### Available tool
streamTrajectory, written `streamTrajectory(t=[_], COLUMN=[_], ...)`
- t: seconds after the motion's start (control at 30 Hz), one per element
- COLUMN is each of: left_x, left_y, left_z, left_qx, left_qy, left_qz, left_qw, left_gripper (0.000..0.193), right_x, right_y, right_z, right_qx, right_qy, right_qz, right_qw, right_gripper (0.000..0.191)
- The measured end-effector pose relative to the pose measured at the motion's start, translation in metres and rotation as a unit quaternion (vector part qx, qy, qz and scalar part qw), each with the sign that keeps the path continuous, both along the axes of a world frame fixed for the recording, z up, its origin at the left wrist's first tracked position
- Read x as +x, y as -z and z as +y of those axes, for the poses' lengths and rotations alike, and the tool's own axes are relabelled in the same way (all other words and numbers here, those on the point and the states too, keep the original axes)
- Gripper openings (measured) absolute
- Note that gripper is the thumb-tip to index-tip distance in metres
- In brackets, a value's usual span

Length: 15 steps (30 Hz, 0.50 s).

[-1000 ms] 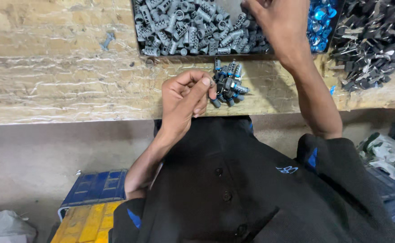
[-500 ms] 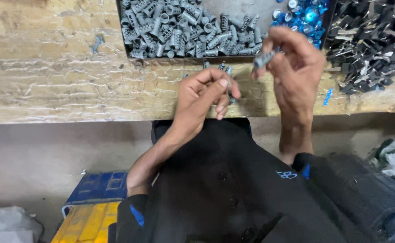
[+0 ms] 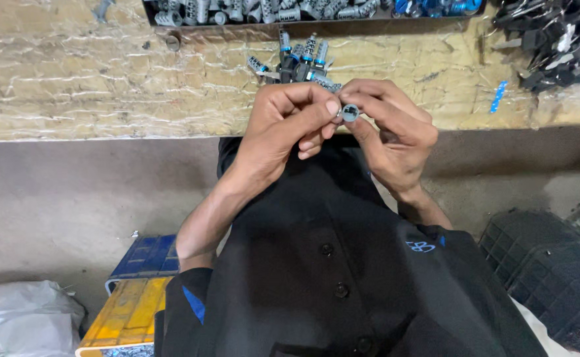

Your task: The person threads keys and gray plastic connector housings onto metal split rings at a workbench, prying each ring open by hand to slide items on. Assembled keychains accumulate on the bench as the person works through parts from the bins.

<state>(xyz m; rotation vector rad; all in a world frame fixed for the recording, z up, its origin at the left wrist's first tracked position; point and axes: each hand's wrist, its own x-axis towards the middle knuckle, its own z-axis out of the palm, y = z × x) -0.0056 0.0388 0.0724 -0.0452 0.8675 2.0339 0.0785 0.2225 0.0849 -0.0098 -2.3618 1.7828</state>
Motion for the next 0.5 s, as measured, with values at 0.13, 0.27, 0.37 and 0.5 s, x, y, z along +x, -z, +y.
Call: streamTrajectory(t=[0.13, 0.27, 0.37, 0.5], left_x=[-0.002, -0.004, -0.011, -0.018], left_y=[0.0, 0.0, 0.002, 0.003], left_z=[-0.005, -0.006, -0.008, -0.012], left_qx=[-0.011, -0.036, -0.104, -0.157], left_qy=[0.014, 0.014, 0.011, 0.007], left_qz=[-0.004, 0.005, 0.096, 0.151], left_qw=[1.0, 0.999, 0.99, 0.976], left_gripper=[0.017, 0.016, 0.018, 0.016], right_x=[-0.003, -0.006, -0.008, -0.012], right_y=[-0.008, -0.005, -0.002, -0.002], right_z=[-0.006, -0.005, -0.008, -0.017], right_qx=[-0.053, -0.109, -0.142, -0.12], right_qy=[-0.006, -0.012, -0.003, 0.007], right_qz=[-0.055, -0.092, -0.089, -0.103], right_qw=[0.997, 0.99, 0.986, 0.987], right_gripper=[0.017, 0.02, 0.021, 0.019])
